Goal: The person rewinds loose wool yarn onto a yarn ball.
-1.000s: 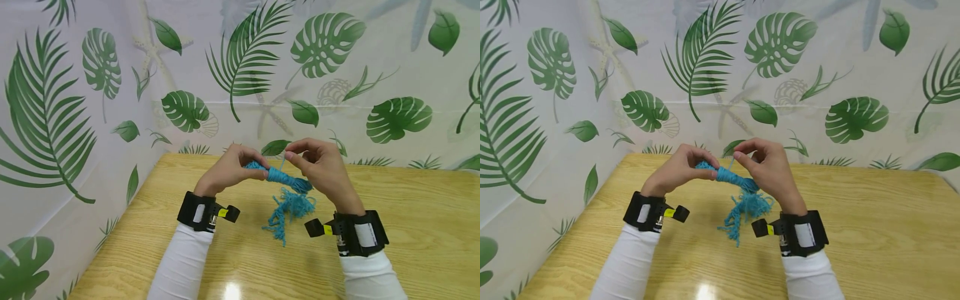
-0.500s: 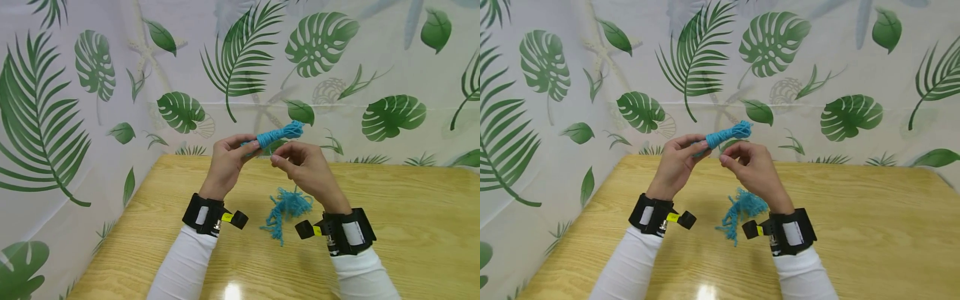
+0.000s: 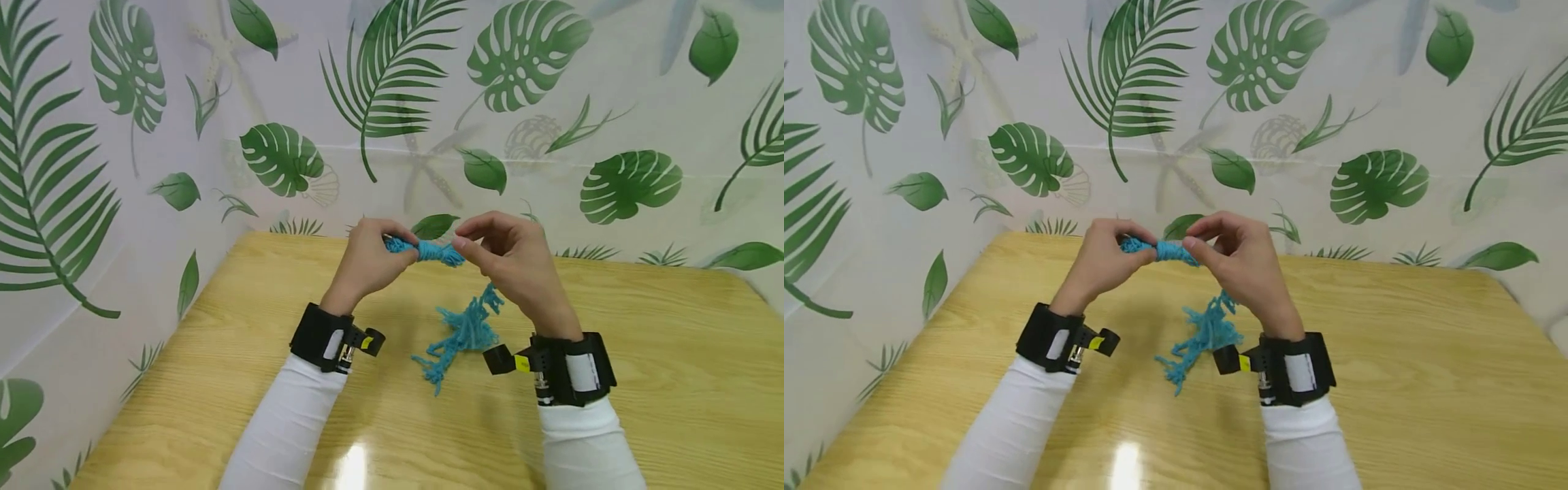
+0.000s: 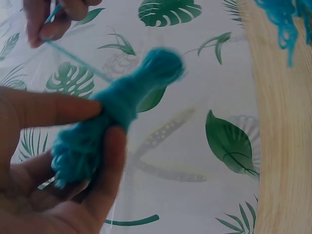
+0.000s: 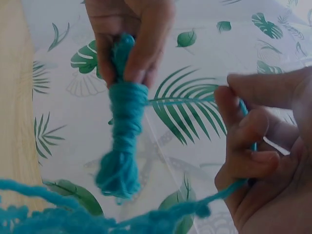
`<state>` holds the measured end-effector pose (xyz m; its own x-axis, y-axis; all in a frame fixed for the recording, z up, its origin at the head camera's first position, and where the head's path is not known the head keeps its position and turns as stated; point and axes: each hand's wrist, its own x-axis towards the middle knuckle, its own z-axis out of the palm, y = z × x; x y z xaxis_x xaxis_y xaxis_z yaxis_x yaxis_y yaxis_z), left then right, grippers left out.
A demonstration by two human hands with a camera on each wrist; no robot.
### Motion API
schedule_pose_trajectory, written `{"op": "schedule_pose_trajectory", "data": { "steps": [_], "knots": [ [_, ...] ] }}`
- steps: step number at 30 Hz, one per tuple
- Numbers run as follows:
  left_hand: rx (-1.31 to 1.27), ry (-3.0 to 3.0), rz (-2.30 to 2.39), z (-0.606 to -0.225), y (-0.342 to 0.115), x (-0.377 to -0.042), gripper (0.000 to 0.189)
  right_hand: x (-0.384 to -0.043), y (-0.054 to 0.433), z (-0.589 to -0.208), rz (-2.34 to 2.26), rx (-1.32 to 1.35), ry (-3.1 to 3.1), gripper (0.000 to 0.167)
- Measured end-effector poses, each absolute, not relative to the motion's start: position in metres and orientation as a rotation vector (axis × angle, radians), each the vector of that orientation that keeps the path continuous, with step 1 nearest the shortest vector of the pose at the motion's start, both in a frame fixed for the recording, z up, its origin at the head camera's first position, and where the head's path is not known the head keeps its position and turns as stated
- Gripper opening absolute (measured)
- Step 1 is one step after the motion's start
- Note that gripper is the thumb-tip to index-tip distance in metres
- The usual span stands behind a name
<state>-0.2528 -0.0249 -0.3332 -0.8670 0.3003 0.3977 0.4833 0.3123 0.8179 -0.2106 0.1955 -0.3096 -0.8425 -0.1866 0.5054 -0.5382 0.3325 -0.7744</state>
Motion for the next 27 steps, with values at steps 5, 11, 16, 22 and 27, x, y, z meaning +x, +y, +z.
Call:
{"op": "schedule_pose_trajectory", "data": {
  "steps": [5, 11, 16, 22, 27],
  "knots": [
    [-1.033, -2.523, -1.952, -0.322, -0.035, -0.256, 0.009, -0.21, 0.211, -0.31, 1.562, 0.668, -2.221, 0.012],
    [-1.428, -2.047, -2.61, -0.317, -0.041, -0.255, 0.02, -0.215, 0.21, -0.317, 1.646, 0.669, -2.188, 0.011],
    [-1.127, -1.606, -2.842, -0.313, -0.033, -0.251, 0.031, -0.218, 0.194, -0.319, 1.577, 0.732, -2.267, 0.01],
    [-0.633, -1.908, -2.172, -0.32, -0.025, -0.25, 0.011, -0.212, 0.179, -0.314, 1.455, 0.687, -2.342, 0.009],
    [-0.627, -2.216, -1.731, -0.327, -0.029, -0.252, 0.012, -0.211, 0.18, -0.311, 1.463, 0.66, -2.285, 0.009]
  ]
}}
